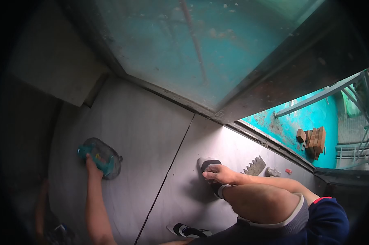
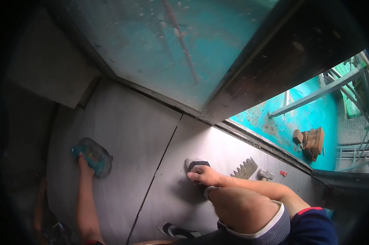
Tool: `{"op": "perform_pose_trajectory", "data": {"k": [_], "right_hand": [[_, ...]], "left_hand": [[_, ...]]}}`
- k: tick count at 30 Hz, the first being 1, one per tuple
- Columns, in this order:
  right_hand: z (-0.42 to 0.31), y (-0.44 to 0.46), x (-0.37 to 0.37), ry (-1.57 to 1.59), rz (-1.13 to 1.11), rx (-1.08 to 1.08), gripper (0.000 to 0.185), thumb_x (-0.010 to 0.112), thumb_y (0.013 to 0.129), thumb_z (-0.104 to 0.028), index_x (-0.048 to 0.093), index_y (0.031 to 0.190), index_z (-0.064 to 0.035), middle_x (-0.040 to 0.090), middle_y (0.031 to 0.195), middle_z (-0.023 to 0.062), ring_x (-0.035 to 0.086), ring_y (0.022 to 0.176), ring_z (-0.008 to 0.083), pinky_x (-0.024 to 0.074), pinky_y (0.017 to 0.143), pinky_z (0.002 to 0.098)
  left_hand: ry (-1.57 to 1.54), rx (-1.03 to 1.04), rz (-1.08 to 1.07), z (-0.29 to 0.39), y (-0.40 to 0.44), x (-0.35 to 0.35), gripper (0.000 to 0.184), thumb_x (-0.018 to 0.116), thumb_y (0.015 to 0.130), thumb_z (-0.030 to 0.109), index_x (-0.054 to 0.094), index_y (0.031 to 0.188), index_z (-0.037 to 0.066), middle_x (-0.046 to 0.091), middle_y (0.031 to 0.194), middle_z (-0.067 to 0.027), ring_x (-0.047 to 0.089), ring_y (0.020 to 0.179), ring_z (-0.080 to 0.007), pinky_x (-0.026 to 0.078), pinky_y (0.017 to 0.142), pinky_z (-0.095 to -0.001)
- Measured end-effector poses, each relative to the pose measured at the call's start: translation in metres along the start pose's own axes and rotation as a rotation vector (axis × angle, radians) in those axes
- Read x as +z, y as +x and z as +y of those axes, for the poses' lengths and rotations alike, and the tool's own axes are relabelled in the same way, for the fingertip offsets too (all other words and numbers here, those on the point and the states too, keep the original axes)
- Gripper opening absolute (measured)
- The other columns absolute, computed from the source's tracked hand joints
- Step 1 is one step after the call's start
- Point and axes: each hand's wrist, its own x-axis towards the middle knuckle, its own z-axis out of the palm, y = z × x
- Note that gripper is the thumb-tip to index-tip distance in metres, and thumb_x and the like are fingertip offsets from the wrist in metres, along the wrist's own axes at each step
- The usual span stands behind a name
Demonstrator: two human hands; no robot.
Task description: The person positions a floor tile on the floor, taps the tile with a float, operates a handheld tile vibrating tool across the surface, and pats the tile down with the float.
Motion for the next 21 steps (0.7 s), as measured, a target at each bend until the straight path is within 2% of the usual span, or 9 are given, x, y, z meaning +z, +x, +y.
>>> {"op": "perform_pose_trajectory", "data": {"k": [5, 8, 14, 16, 17, 18, 19, 20, 21], "right_hand": [[-0.001, -0.001, -0.004, -0.032, -0.004, 0.006, 0.040, 0.064, 0.097, -0.044, 0.062, 0.098, -0.0040, 0.064, 0.084, 0.0030, 0.061, 0.079, 0.0123, 0.0502, 0.073, 0.0286], [0.002, 0.005, -0.002, -0.031, -0.025, 0.015, 0.040, 0.064, 0.097, -0.044, 0.062, 0.099, -0.0037, 0.064, 0.086, 0.0031, 0.060, 0.080, 0.0124, 0.0500, 0.073, 0.0284], [-0.004, 0.007, -0.001, 0.021, -0.013, 0.019, 0.041, 0.065, 0.097, -0.043, 0.064, 0.105, -0.0025, 0.065, 0.089, 0.0048, 0.061, 0.081, 0.0139, 0.0503, 0.076, 0.0291], [-0.016, 0.004, -0.005, 0.001, 0.000, 0.004, 0.041, 0.065, 0.097, -0.042, 0.064, 0.106, -0.0024, 0.065, 0.091, 0.0046, 0.061, 0.082, 0.0136, 0.0504, 0.076, 0.0296], [-0.025, 0.005, -0.005, -0.017, -0.027, -0.011, 0.041, 0.065, 0.096, -0.042, 0.064, 0.106, -0.0023, 0.065, 0.091, 0.0045, 0.061, 0.082, 0.0134, 0.0504, 0.076, 0.0298], [-0.035, 0.001, -0.008, -0.097, 0.000, -0.033, 0.043, 0.066, 0.096, -0.042, 0.064, 0.106, -0.0008, 0.065, 0.093, 0.0044, 0.060, 0.084, 0.0131, 0.0497, 0.077, 0.0298], [-0.030, 0.003, -0.012, -0.022, 0.014, -0.012, 0.043, 0.067, 0.096, -0.040, 0.064, 0.107, 0.0015, 0.064, 0.093, 0.0051, 0.059, 0.085, 0.0133, 0.0489, 0.077, 0.0296], [-0.023, 0.008, -0.015, -0.023, -0.004, -0.089, 0.042, 0.067, 0.096, -0.037, 0.063, 0.106, 0.0031, 0.064, 0.092, 0.0059, 0.059, 0.085, 0.0140, 0.0485, 0.077, 0.0292], [-0.014, 0.016, -0.018, -0.056, -0.083, -0.170, 0.037, 0.054, 0.102, -0.031, 0.060, 0.108, 0.0047, 0.064, 0.094, 0.0095, 0.062, 0.089, 0.0173, 0.0507, 0.080, 0.0308]], "left_hand": [[-0.043, -0.058, -0.012, -0.002, 0.013, -0.003, 0.053, 0.038, 0.106, 0.051, 0.049, 0.133, 0.007, 0.054, 0.112, -0.0097, 0.055, 0.093, -0.0225, 0.049, 0.085, -0.0409], [-0.013, -0.014, -0.019, -0.002, 0.001, 0.004, 0.052, 0.038, 0.106, 0.050, 0.050, 0.132, 0.006, 0.055, 0.109, -0.0095, 0.055, 0.091, -0.0216, 0.050, 0.082, -0.0386], [-0.055, 0.013, -0.006, -0.007, 0.011, -0.001, 0.057, 0.037, 0.105, 0.051, 0.047, 0.139, 0.006, 0.054, 0.124, -0.0110, 0.056, 0.103, -0.0265, 0.047, 0.096, -0.0445], [-0.077, -0.031, -0.062, -0.005, -0.005, 0.013, 0.057, 0.037, 0.105, 0.052, 0.049, 0.136, 0.005, 0.056, 0.123, -0.0100, 0.057, 0.107, -0.0278, 0.047, 0.097, -0.0455], [-0.169, -0.109, -0.161, -0.014, 0.013, 0.006, 0.054, 0.039, 0.104, 0.053, 0.053, 0.128, 0.007, 0.058, 0.115, -0.0084, 0.059, 0.104, -0.0269, 0.050, 0.094, -0.0454], [-0.151, -0.065, -0.274, -0.043, 0.055, -0.015, 0.056, 0.042, 0.103, 0.055, 0.052, 0.128, 0.007, 0.059, 0.114, -0.0083, 0.059, 0.104, -0.0254, 0.049, 0.093, -0.0444], [-0.144, 0.007, -0.390, -0.048, 0.045, -0.010, 0.054, 0.041, 0.103, 0.055, 0.054, 0.124, 0.007, 0.060, 0.111, -0.0091, 0.060, 0.102, -0.0260, 0.051, 0.090, -0.0452], [-0.145, 0.079, -0.505, -0.054, 0.031, -0.005, 0.053, 0.041, 0.103, 0.055, 0.055, 0.120, 0.007, 0.061, 0.108, -0.0099, 0.062, 0.101, -0.0265, 0.053, 0.087, -0.0460], [-0.047, 0.242, -0.360, -0.092, 0.100, -0.016, 0.051, 0.042, 0.103, 0.054, 0.058, 0.114, 0.007, 0.062, 0.094, -0.0062, 0.063, 0.093, -0.0231, 0.052, 0.077, -0.0436]]}}
